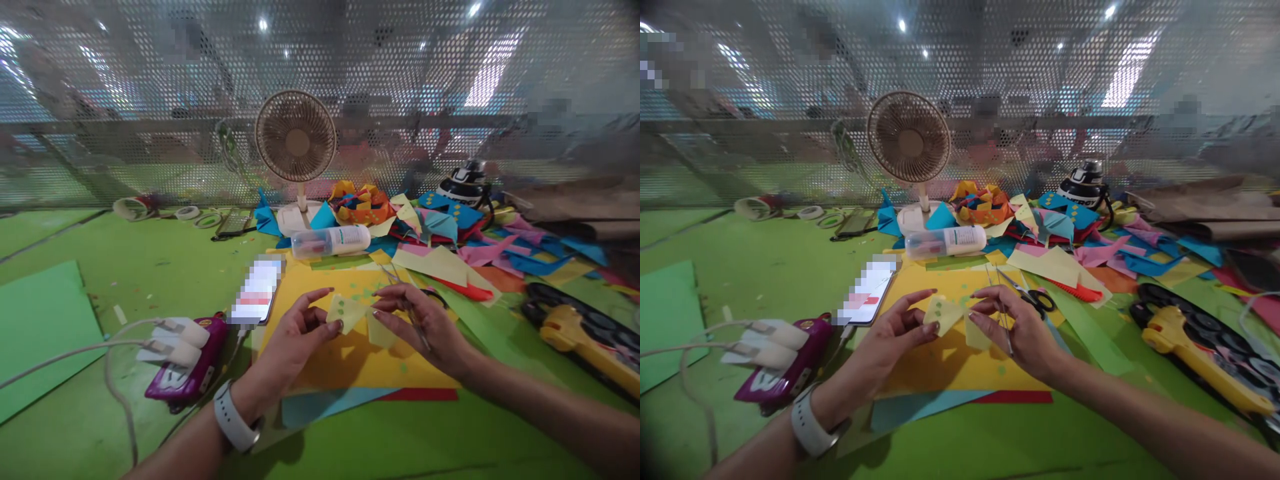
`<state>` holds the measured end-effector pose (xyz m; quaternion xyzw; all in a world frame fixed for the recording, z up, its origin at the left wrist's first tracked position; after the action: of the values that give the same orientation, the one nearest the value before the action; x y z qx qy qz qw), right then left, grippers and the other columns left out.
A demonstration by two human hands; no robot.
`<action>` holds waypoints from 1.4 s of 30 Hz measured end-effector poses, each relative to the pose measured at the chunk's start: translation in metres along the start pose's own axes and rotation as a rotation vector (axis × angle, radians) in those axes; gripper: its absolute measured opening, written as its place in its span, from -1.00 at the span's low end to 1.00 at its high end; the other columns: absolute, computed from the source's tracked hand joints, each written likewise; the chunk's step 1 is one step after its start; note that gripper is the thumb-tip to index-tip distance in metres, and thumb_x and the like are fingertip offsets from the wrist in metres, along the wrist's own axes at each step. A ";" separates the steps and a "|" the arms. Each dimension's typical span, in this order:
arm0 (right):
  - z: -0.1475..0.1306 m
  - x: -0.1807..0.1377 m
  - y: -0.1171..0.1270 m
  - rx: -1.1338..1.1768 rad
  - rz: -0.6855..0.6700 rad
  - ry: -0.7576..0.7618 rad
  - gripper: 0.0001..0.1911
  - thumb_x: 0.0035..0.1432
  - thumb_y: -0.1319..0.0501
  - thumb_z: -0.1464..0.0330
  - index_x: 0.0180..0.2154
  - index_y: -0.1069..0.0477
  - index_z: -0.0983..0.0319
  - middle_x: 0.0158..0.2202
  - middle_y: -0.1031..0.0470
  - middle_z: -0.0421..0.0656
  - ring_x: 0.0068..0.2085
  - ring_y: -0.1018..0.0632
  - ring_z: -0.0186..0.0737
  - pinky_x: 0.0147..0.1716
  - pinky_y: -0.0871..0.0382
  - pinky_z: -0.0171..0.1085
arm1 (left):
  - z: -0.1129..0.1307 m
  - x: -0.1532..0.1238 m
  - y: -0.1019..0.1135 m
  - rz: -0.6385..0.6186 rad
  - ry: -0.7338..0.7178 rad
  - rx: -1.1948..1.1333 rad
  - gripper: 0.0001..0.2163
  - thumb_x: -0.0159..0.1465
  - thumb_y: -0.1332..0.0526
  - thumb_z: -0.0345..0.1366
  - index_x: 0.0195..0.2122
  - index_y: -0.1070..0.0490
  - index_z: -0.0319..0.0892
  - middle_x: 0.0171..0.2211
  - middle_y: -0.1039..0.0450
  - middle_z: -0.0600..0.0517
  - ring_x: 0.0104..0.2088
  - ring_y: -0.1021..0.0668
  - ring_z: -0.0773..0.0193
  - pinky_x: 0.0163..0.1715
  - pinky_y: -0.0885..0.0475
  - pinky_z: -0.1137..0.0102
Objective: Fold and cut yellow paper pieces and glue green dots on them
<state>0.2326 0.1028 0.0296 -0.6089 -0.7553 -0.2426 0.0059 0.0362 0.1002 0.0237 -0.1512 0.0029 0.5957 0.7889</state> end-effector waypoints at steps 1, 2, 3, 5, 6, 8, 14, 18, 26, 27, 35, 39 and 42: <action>0.001 0.001 0.001 0.007 0.006 -0.006 -0.74 0.12 -0.17 0.30 -0.13 -0.26 0.19 -0.27 -0.46 -0.12 -0.20 -0.51 -0.22 -0.23 -0.44 -0.24 | 0.001 0.000 0.001 0.011 -0.008 -0.009 -0.49 0.05 -0.32 -0.32 0.04 -0.21 -0.13 -0.46 -0.33 0.15 -0.39 -0.42 0.40 -0.23 -0.29 0.39; 0.002 0.002 0.001 0.019 0.013 -0.015 -0.74 0.12 -0.17 0.30 -0.13 -0.27 0.19 -0.28 -0.46 -0.12 -0.21 -0.51 -0.23 -0.24 -0.44 -0.24 | 0.002 -0.001 0.002 0.019 -0.016 -0.018 -0.49 0.06 -0.31 -0.33 0.04 -0.21 -0.13 -0.46 -0.33 0.15 -0.39 -0.42 0.40 -0.22 -0.29 0.40; 0.002 0.003 0.002 0.035 0.014 -0.028 -0.75 0.12 -0.17 0.30 -0.14 -0.27 0.19 -0.30 -0.46 -0.12 -0.23 -0.52 -0.24 -0.25 -0.44 -0.25 | 0.003 -0.001 0.002 0.024 -0.026 -0.032 -0.49 0.07 -0.31 -0.33 0.05 -0.20 -0.12 -0.46 -0.33 0.15 -0.38 -0.42 0.41 -0.22 -0.29 0.41; 0.000 0.006 0.003 0.077 0.014 -0.061 -0.76 0.12 -0.17 0.28 -0.16 -0.27 0.19 -0.33 -0.47 -0.14 -0.25 -0.52 -0.26 -0.26 -0.44 -0.27 | 0.006 -0.002 0.003 0.026 -0.047 -0.076 -0.48 0.09 -0.29 -0.32 0.07 -0.17 -0.10 -0.39 -0.36 0.11 -0.32 -0.44 0.38 -0.17 -0.30 0.39; -0.002 0.008 0.004 0.096 0.015 -0.080 -0.76 0.11 -0.17 0.28 -0.16 -0.27 0.19 -0.34 -0.47 -0.14 -0.25 -0.52 -0.27 -0.25 -0.44 -0.27 | 0.006 -0.003 0.004 0.026 -0.052 -0.102 -0.48 0.09 -0.29 -0.31 0.08 -0.16 -0.10 -0.32 -0.38 0.07 -0.26 -0.45 0.34 -0.14 -0.30 0.37; -0.007 0.013 0.007 0.129 0.029 -0.108 -0.74 0.10 -0.18 0.25 -0.17 -0.26 0.20 -0.35 -0.47 -0.14 -0.26 -0.52 -0.26 -0.26 -0.43 -0.27 | 0.005 -0.003 0.004 0.015 -0.037 -0.146 -0.52 0.11 -0.27 -0.27 0.06 -0.19 -0.12 -0.17 -0.39 -0.03 -0.15 -0.44 0.25 -0.10 -0.31 0.32; -0.019 0.029 -0.002 0.218 0.016 -0.131 -0.71 0.09 -0.18 0.25 -0.15 -0.25 0.21 -0.39 -0.46 -0.17 -0.32 -0.51 -0.28 -0.35 -0.42 -0.30 | -0.006 -0.005 -0.007 -0.155 0.057 -0.055 -0.67 0.03 -0.34 -0.28 -0.17 -0.40 -0.20 -0.11 -0.42 -0.09 -0.09 -0.44 0.20 -0.09 -0.31 0.34; -0.024 0.036 -0.027 0.200 -0.073 -0.045 -0.77 0.12 -0.16 0.31 -0.16 -0.25 0.22 -0.40 -0.45 -0.18 -0.33 -0.51 -0.30 -0.34 -0.43 -0.29 | -0.012 -0.004 -0.005 -0.088 0.057 -0.057 -0.77 0.03 -0.33 -0.22 -0.31 -0.45 -0.22 -0.31 -0.46 0.00 -0.24 -0.48 0.27 -0.15 -0.34 0.35; -0.031 0.033 -0.020 -0.063 0.020 0.153 -0.79 0.16 -0.12 0.34 -0.13 -0.27 0.20 -0.18 -0.45 -0.10 -0.13 -0.49 -0.22 -0.13 -0.36 -0.20 | -0.006 -0.003 0.002 0.016 -0.004 -0.005 -0.78 0.12 -0.25 -0.18 -0.29 -0.48 -0.21 -0.32 -0.45 -0.01 -0.23 -0.47 0.26 -0.21 -0.40 0.35; -0.031 0.028 -0.011 -0.135 0.049 0.163 -0.80 0.17 -0.11 0.34 -0.13 -0.29 0.19 -0.15 -0.45 -0.10 -0.11 -0.48 -0.22 -0.12 -0.35 -0.20 | -0.004 -0.003 0.002 0.022 -0.006 -0.010 -0.78 0.12 -0.24 -0.17 -0.28 -0.47 -0.20 -0.31 -0.45 -0.02 -0.23 -0.47 0.26 -0.24 -0.41 0.36; -0.004 -0.024 0.033 -0.859 -0.263 0.378 -0.71 0.19 -0.04 0.41 -0.07 -0.39 0.16 -0.48 -0.44 -0.15 -0.41 -0.45 -0.23 -0.41 -0.28 -0.28 | -0.002 -0.004 0.003 0.099 0.005 -0.065 -0.80 0.09 -0.26 -0.18 -0.34 -0.45 -0.19 -0.31 -0.45 0.00 -0.22 -0.48 0.23 -0.36 -0.45 0.41; 0.005 -0.040 0.034 -1.140 -0.346 0.476 -0.53 0.18 0.02 0.52 0.11 -0.21 0.11 -0.49 -0.37 -0.16 -0.47 -0.39 -0.25 -0.45 -0.24 -0.27 | -0.004 -0.002 0.006 0.126 -0.008 -0.085 -0.81 0.04 -0.31 -0.20 -0.36 -0.48 -0.18 -0.34 -0.42 0.01 -0.22 -0.47 0.23 -0.40 -0.45 0.45; 0.009 -0.050 0.046 -1.167 -0.343 0.404 -0.44 0.18 0.05 0.51 0.21 0.02 0.15 -0.40 -0.43 -0.14 -0.42 -0.44 -0.24 -0.40 -0.30 -0.26 | -0.005 0.000 0.009 0.133 -0.029 -0.071 -0.82 0.04 -0.31 -0.21 -0.37 -0.49 -0.17 -0.34 -0.41 0.02 -0.25 -0.45 0.28 -0.40 -0.43 0.49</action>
<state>0.2907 0.0668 0.0233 -0.3246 -0.5699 -0.7212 -0.2231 0.0289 0.1011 0.0167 -0.1702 -0.0196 0.6485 0.7417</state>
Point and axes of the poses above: each hand's wrist, its own x-axis towards the middle knuckle, its own y-axis out of the back of the hand, z = x × y, the point moved 4 cm from there along x, towards the middle knuckle
